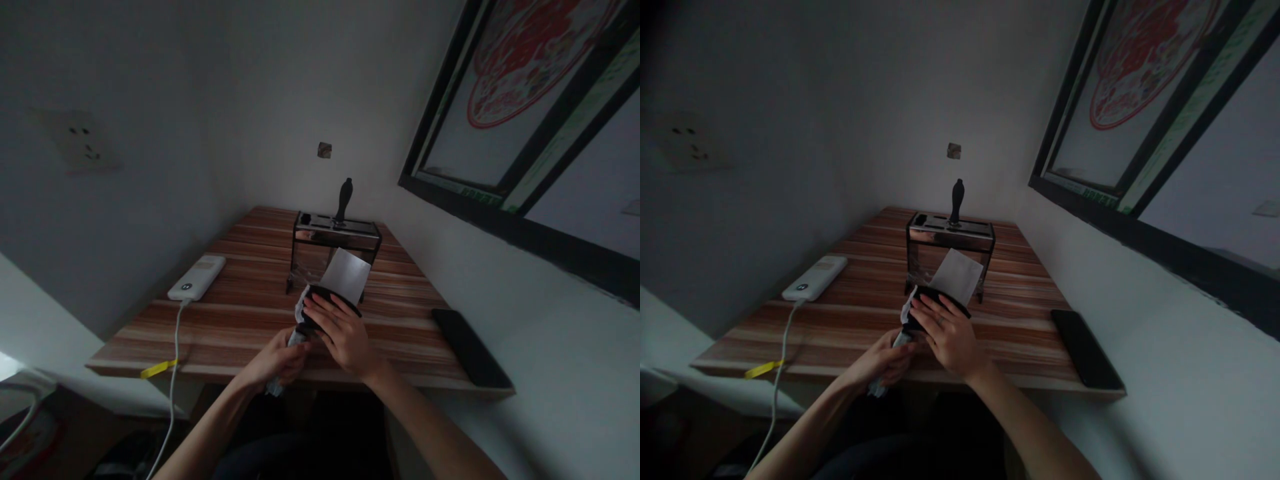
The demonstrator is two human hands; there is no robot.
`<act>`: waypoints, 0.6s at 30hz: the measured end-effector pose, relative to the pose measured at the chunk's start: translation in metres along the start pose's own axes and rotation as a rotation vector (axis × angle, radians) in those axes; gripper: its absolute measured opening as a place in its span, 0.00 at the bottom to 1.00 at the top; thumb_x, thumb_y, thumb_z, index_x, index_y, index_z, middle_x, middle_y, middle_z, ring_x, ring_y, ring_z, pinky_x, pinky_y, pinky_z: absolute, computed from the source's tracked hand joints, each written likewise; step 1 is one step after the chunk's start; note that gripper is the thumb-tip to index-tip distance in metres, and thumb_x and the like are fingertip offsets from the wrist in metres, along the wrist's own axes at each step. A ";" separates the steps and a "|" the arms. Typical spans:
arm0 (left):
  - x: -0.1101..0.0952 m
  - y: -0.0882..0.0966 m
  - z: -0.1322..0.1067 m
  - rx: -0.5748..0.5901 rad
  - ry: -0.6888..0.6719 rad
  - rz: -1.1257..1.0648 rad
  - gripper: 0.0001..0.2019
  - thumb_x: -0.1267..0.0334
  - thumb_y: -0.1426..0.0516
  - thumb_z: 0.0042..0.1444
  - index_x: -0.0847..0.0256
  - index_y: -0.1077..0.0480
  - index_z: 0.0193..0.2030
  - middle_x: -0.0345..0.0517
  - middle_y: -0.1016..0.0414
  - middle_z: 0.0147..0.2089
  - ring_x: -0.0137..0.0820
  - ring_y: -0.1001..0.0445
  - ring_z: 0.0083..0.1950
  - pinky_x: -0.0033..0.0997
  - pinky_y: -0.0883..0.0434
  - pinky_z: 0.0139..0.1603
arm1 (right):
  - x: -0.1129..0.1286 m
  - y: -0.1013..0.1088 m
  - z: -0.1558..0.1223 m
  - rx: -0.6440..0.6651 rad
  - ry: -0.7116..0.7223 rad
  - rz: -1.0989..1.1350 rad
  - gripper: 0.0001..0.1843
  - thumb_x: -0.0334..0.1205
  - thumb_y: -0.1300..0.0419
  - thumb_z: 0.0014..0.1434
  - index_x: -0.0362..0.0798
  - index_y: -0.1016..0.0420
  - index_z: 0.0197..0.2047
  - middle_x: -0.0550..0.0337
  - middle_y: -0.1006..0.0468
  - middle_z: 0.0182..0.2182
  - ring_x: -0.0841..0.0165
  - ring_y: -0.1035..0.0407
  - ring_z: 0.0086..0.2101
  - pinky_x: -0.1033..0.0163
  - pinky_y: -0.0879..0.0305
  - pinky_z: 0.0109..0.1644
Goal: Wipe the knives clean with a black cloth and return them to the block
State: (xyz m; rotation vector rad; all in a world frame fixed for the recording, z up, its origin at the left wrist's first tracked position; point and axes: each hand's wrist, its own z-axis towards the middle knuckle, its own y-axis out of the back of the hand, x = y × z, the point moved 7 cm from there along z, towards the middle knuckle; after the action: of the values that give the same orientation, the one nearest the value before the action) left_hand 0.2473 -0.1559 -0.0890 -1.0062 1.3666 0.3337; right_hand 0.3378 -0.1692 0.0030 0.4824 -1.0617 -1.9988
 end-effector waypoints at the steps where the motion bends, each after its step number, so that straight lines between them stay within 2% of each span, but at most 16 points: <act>1: 0.000 0.000 0.000 0.007 -0.002 -0.001 0.18 0.52 0.40 0.49 0.58 0.45 0.32 0.23 0.50 0.14 0.16 0.55 0.11 0.15 0.51 0.09 | -0.004 0.002 0.002 -0.008 -0.006 0.000 0.24 0.31 0.52 0.63 0.47 0.43 0.62 0.58 0.37 0.60 0.69 0.49 0.62 0.52 0.51 0.65; 6: 0.001 0.000 0.000 0.026 -0.015 0.000 0.16 0.54 0.42 0.53 0.58 0.46 0.32 0.24 0.50 0.15 0.16 0.55 0.12 0.14 0.51 0.09 | -0.028 0.011 0.011 -0.063 -0.049 -0.011 0.23 0.34 0.53 0.65 0.50 0.44 0.63 0.59 0.36 0.60 0.69 0.48 0.62 0.52 0.52 0.66; 18: 0.002 -0.002 -0.001 0.041 0.011 0.003 0.16 0.53 0.42 0.53 0.59 0.45 0.32 0.24 0.50 0.15 0.15 0.55 0.12 0.14 0.51 0.09 | -0.080 0.039 0.031 -0.142 -0.131 -0.057 0.20 0.36 0.55 0.67 0.52 0.41 0.61 0.59 0.34 0.59 0.69 0.46 0.61 0.51 0.51 0.65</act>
State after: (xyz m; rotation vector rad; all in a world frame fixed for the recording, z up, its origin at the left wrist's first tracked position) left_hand 0.2487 -0.1588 -0.0897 -0.9729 1.3799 0.3015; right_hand 0.3847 -0.1023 0.0498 0.3127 -0.9848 -2.1636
